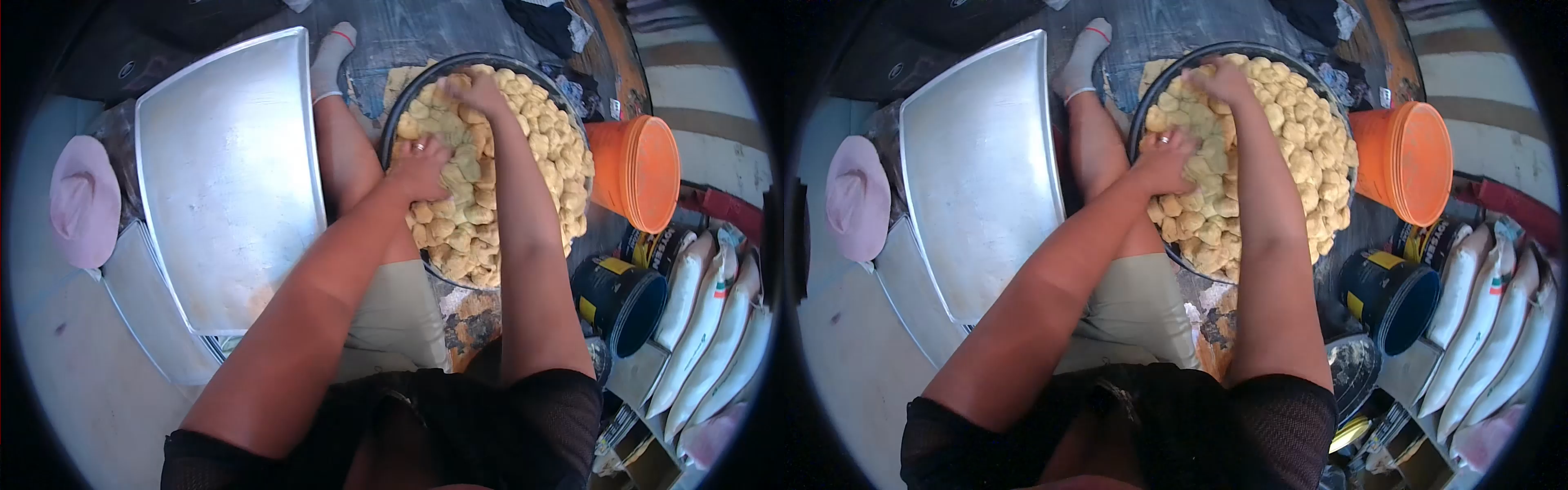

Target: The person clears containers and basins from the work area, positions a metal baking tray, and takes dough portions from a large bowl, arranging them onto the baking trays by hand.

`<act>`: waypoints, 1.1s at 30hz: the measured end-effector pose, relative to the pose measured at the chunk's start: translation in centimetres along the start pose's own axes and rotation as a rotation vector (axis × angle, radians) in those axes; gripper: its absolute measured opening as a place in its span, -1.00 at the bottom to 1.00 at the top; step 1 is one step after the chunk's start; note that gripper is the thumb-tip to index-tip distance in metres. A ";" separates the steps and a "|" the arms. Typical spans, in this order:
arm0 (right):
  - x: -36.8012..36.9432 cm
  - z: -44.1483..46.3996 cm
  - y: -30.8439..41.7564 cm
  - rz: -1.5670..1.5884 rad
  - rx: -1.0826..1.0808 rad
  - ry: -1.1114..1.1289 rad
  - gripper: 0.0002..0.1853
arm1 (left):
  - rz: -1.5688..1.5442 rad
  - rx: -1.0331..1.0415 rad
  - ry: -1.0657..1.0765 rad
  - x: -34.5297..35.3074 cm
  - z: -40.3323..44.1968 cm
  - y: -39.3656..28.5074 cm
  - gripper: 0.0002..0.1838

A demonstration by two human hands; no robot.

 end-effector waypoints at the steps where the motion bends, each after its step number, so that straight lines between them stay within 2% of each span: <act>1: 0.4 -3.5 -1.0 -0.328 0.041 0.020 -0.14 | -0.025 -0.038 -0.002 0.0 0.0 0.3 0.24; 3: 1.2 -11.6 -1.0 -0.514 0.022 0.221 -0.03 | -0.073 -0.117 -0.003 0.2 0.0 0.8 0.34; 4: 1.0 -14.7 -1.1 -0.486 -0.026 0.227 -0.03 | -0.009 -0.130 0.139 -0.1 0.0 0.3 0.45; 7: -0.4 -21.7 0.3 -0.535 -0.146 0.315 0.03 | 0.042 -0.098 0.382 -1.8 -1.6 -2.0 0.48; 8: -0.7 -23.0 1.0 -0.574 -0.182 0.350 0.06 | 0.087 -0.067 0.392 -1.6 -2.0 -2.3 0.51; 11: 0.7 -24.9 1.4 -0.774 -0.199 0.245 0.12 | 0.294 -0.120 0.387 -1.4 -3.6 -4.8 0.52; 12: 0.4 -23.7 1.8 -0.777 -0.170 0.276 0.14 | 0.398 -0.116 0.165 0.0 -3.5 -4.8 0.34; 15: -0.6 -18.9 2.0 -0.663 -0.183 0.189 -0.02 | 0.200 -0.148 0.091 0.7 1.2 -2.7 -0.07; 18: -0.6 -15.5 -0.1 -0.420 -0.067 0.205 -0.24 | -0.006 -0.044 0.043 -2.6 2.6 -2.3 -0.43; 21: 1.8 -18.4 -1.2 -0.529 -0.221 -0.045 -0.39 | 0.089 -0.093 0.057 -1.0 1.4 -2.7 -0.52; 22: 1.0 -19.6 0.2 -0.475 -0.218 -0.063 -0.43 | 0.034 -0.040 -0.043 -0.7 0.6 -2.9 -0.44; 24: -0.5 -19.6 0.8 -0.297 -0.240 -0.194 -0.46 | -0.131 -0.074 -0.197 -1.0 0.5 -3.4 -0.40; 25: -1.3 -19.7 1.0 -0.202 -0.245 -0.253 -0.47 | -0.212 -0.088 -0.267 -2.3 -0.2 -4.3 -0.38; 26: -2.4 -19.3 1.4 -0.147 -0.299 -0.327 -0.48 | -0.307 -0.099 -0.226 -3.8 -0.3 -4.9 -0.38; 29: -7.2 -19.5 6.6 -0.051 -0.359 -0.434 -0.46 | -0.378 0.004 -0.333 -9.4 -1.7 -5.9 -0.34; 30: -8.4 -19.6 8.7 -0.055 -0.401 -0.486 -0.46 | -0.405 -0.023 -0.358 -11.9 -3.4 -6.5 -0.33; 33: -10.7 -21.5 17.5 0.023 -0.531 -0.547 -0.45 | -0.438 0.144 -0.671 -18.1 -10.3 -5.8 -0.32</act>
Point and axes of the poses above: each hand's wrist, its own z-axis towards the middle knuckle, its own x-axis out of the palm, y = z × x, the point moved 3 cm from there along z, towards the middle knuckle, and after that the axes turned 5 degrees about -x, right-handed, at the moved point
